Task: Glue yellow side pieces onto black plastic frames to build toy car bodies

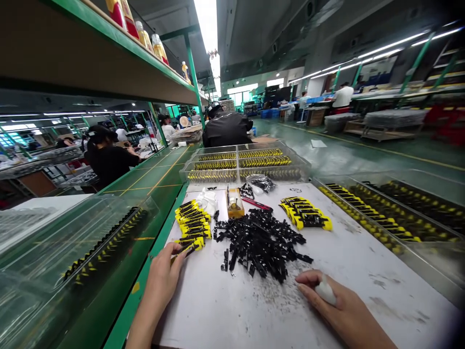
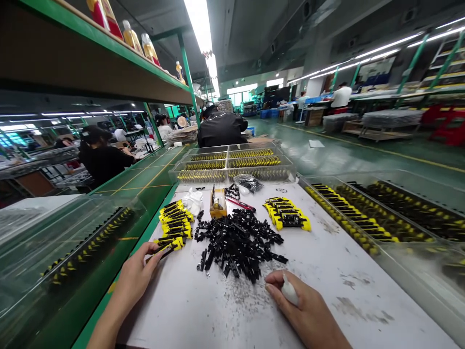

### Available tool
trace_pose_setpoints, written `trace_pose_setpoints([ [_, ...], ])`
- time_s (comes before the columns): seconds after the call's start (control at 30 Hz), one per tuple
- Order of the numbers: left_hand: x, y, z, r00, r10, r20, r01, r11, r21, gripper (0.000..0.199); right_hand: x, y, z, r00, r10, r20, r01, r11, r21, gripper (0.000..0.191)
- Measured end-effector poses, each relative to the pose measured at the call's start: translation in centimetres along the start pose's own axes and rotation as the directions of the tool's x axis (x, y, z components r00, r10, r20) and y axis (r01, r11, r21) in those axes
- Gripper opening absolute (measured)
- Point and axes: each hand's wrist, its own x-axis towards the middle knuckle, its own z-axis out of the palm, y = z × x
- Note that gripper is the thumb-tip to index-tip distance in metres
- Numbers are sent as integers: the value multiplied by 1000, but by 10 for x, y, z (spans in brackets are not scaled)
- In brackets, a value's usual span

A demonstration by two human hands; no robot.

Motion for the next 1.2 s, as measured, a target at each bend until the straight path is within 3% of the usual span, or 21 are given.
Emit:
trace_pose_setpoints([
  [0.2,-6,0,-6,977,-202,71,214,939,-268,35,2,-12,-6,995,81,61,-83,996,31,28],
  [0.33,-9,-3,-3,921,-339,194,390,770,-505,47,14,-12,-14,986,159,38,-159,987,-3,26],
  [0.5,-15,4,-2,868,-419,268,486,605,-631,51,35,19,-23,992,13,-126,-29,991,-130,19],
  [0.63,-17,9,0,803,-494,334,564,445,-696,47,43,43,-21,994,-102,-39,93,980,-175,26],
  [0.73,-14,9,-1,757,-529,384,611,366,-702,55,44,44,-19,990,-140,-12,136,975,-176,22],
  [0.8,-13,8,-2,761,-524,383,611,379,-694,63,43,39,-21,992,-119,-30,112,978,-177,20],
  [0.93,-14,3,-4,803,-527,278,559,503,-659,77,40,28,-30,999,-52,-16,49,984,-172,19],
  [1.07,-19,8,-3,865,-464,189,470,619,-630,73,37,17,-38,998,-49,-29,44,988,-146,15],
  [1.2,-26,28,0,896,-396,199,430,666,-610,66,37,7,-40,997,-50,-60,45,996,-83,15],
])
